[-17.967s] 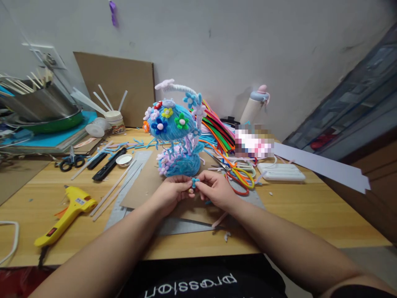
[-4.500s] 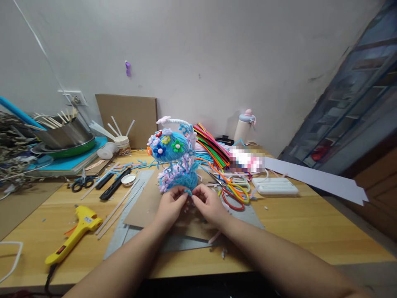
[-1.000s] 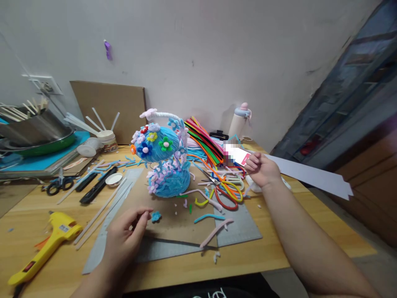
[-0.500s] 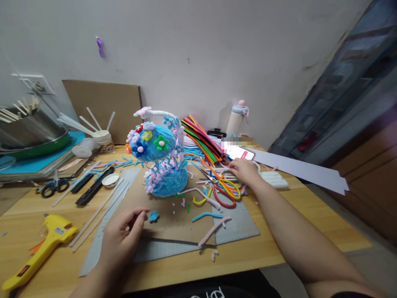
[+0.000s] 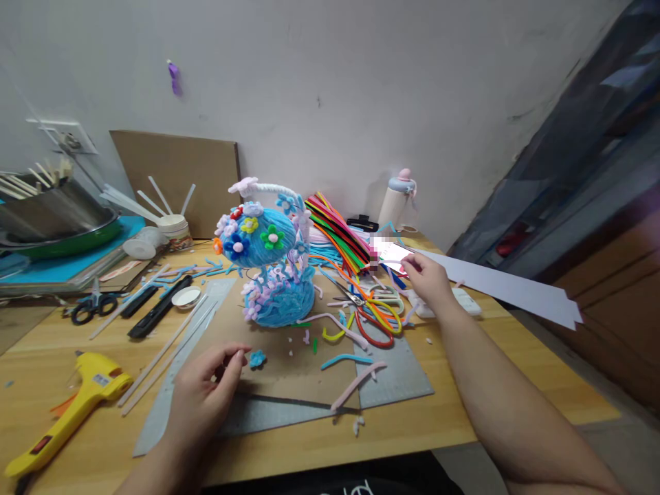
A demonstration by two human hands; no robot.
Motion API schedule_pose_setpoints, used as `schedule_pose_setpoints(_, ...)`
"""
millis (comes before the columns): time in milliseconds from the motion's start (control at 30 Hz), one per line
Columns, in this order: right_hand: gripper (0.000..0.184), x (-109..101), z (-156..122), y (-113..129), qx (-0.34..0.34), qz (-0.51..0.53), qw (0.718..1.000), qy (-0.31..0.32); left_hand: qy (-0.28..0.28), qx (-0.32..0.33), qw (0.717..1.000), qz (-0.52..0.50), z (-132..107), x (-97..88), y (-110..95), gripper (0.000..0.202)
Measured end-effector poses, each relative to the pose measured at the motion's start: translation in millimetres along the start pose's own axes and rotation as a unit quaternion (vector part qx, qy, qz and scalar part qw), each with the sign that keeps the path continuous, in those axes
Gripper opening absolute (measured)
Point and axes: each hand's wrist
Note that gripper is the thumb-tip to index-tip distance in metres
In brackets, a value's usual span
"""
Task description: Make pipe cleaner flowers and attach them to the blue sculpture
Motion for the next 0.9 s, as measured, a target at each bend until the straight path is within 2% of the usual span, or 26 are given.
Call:
schedule_pose_setpoints(233,0.026,6.6,-5.6,17.8,-0.033,0.013,0.987,0.156,0.006,-0.003,1.000,-0.003,-0.7,-0.1,2.1,0.027)
schedule_pose_setpoints(300,0.028,10.8,-1.4,28.4,-0.055,0.018,0.988,0.145,0.011,0.000,1.000,-0.008,-1.5,0.8,2.9,0.027)
schedule_pose_setpoints(400,0.030,23.8,10.3,48.8,-0.132,0.012,0.981,0.142,0.021,0.006,1.000,-0.018,-3.5,1.7,3.5,0.025)
schedule_pose_setpoints(500,0.028,44.9,24.6,66.9,-0.213,-0.086,0.961,0.157,0.019,0.002,1.000,-0.017,-5.5,1.2,3.5,0.024)
schedule_pose_setpoints(633,0.026,78.2,47.6,78.8,-0.226,-0.192,0.940,0.170,0.008,0.002,1.000,-0.016,-6.8,0.5,4.8,0.023)
schedule_pose_setpoints(667,0.024,86.1,54.1,80.8,-0.229,-0.206,0.938,0.157,0.008,0.003,1.000,-0.017,-6.8,0.6,5.5,0.023)
schedule_pose_setpoints(767,0.023,108.1,72.4,88.9,-0.236,-0.207,0.943,0.106,0.022,0.010,1.000,-0.018,-6.9,1.2,8.2,0.022)
schedule_pose_setpoints(900,0.023,133.3,87.1,101.6,-0.237,-0.182,0.949,0.099,0.039,0.017,0.999,-0.021,-7.1,0.8,10.7,0.020)
Point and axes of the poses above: each hand's wrist, its own z-axis towards the middle knuckle, its own x-axis out of the palm, y = z × x, and after that the axes turned 3 degrees about z, right-handed
